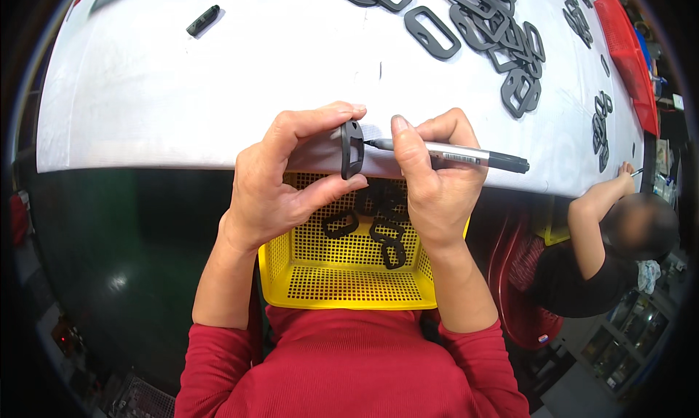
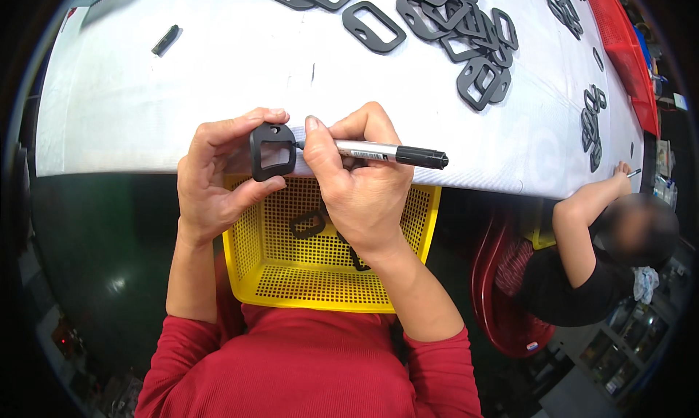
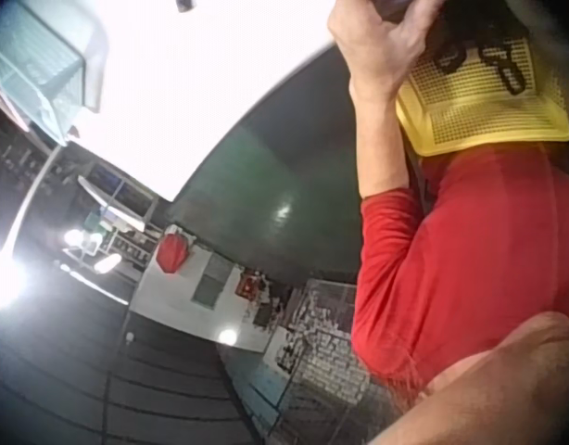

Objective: The person walks to a workstation, sits down, and uses a marker to draw a small dot or line on individual black plastic buckle-like components. They pick up the parts from a pile on the table, mark them, and place them into a yellow basket held in their lap.

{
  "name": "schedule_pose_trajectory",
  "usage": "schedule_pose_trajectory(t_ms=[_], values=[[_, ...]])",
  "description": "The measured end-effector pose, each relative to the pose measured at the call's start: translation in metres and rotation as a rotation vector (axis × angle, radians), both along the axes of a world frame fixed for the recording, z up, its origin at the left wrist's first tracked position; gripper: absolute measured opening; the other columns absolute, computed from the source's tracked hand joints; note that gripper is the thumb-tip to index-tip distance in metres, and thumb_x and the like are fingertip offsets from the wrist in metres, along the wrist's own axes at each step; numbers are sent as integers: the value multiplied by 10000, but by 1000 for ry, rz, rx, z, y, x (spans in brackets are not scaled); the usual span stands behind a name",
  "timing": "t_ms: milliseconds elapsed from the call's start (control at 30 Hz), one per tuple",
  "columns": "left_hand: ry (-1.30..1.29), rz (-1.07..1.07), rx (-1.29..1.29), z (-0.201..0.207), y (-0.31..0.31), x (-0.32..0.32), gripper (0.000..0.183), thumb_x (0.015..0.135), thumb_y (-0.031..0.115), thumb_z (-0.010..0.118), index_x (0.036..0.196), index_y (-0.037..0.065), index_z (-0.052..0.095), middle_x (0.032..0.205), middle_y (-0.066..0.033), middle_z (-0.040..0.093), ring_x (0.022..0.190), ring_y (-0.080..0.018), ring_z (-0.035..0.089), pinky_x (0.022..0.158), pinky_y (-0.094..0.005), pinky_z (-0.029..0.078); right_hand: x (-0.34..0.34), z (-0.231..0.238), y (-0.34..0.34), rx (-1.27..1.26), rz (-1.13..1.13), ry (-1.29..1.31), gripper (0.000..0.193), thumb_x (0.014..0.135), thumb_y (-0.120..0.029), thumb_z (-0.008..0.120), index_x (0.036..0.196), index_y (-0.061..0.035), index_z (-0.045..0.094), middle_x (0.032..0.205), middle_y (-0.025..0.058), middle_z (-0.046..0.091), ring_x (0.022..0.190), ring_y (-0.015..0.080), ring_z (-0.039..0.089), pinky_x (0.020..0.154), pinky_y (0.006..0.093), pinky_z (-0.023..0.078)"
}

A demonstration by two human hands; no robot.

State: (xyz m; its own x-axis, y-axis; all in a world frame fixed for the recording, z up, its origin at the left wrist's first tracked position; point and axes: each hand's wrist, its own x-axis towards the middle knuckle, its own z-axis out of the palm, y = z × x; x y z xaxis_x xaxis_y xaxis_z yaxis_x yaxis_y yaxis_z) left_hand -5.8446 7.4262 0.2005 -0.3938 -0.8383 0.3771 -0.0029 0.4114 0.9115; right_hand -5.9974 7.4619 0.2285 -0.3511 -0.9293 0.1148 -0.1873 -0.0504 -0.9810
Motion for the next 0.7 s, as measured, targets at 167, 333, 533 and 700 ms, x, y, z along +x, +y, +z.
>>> schedule_pose_trajectory(t_ms=[167, 333, 533, 700], values=[[-4, 5, -11, -1, 0, 0, 528, 626, 54, 758, 1085, 18, 501, 1069, -110, 598, 976, -200, 595, 807, -279, 502, 0, 0, 0, -1, 2, 27, 181, 784, -48, 625, 678, -43, 479, 553, -30, 495, 486, -3, 426, 420, 153, 322], [-3, 8, -19, -1, 0, 0, 530, 625, 55, 758, 1087, 18, 501, 1071, -110, 598, 969, -198, 598, 802, -277, 502, 0, 0, 0, -12, 7, 38, 182, 783, -49, 627, 677, -43, 480, 549, -31, 490, 483, -2, 424, 420, 153, 321], [-4, 10, 13, 2, 1, 0, 524, 625, 48, 758, 1081, 14, 502, 1068, -111, 600, 966, -200, 599, 807, -278, 497, 0, -2, 1, -12, -8, 94, 174, 786, -69, 632, 699, -40, 484, 551, -28, 480, 490, 1, 414, 422, 157, 310], [2, -59, 69, 9, 2, -1, 553, 623, -78, 703, 1108, 4, 452, 1105, -167, 556, 1073, -250, 528, 911, -346, 438, -6, 9, 10, -62, -91, -275, 148, 832, -126, 609, 802, -21, 510, 659, 11, 533, 549, 23, 458, 493, 167, 366]])
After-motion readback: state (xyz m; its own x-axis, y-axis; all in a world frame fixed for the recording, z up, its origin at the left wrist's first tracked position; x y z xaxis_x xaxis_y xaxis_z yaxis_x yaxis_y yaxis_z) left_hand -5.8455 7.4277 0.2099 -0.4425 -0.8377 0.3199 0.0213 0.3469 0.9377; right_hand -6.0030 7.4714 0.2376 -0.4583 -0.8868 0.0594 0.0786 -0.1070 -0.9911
